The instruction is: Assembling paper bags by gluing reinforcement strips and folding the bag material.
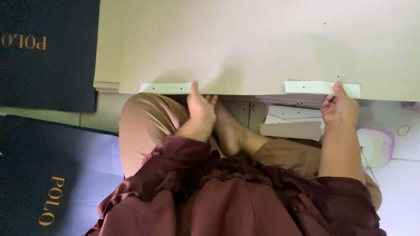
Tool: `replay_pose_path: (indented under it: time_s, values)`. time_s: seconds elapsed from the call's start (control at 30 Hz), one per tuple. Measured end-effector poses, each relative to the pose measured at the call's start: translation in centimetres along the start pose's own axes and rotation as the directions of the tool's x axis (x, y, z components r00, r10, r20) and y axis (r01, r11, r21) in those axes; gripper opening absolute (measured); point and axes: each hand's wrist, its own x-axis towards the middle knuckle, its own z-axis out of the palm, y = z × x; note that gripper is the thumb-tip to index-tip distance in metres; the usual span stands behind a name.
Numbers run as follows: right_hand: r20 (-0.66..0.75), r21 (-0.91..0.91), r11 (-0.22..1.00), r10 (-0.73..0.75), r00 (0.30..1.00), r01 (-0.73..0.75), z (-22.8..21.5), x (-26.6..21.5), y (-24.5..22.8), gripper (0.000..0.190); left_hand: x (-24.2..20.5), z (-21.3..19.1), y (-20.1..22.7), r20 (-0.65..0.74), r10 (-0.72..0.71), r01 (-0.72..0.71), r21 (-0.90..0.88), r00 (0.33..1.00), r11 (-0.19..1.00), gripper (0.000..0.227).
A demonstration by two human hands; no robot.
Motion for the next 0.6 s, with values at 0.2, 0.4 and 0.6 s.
replay_pose_path:
  time_s: [0.2,0.4,0.6]
  values:
    - [-0.042,-0.151,0.987,0.056,0.998,-0.062,-1.3,1.7,0.7,0.019,3.3,-0.1,10.7,-0.188,0.086,-0.117,-0.156,0.978,0.981,0.07]
    - [0.088,-0.332,0.937,0.147,0.985,-0.11,-2.5,5.5,6.7,0.035,7.1,-0.9,14.7,-0.122,0.396,-0.413,-0.193,0.91,0.89,0.056]
    - [0.285,-0.535,0.832,0.34,0.896,-0.146,-1.1,1.9,7.8,0.029,-6.0,2.1,12.4,0.223,0.672,-0.706,0.304,0.706,0.64,0.031]
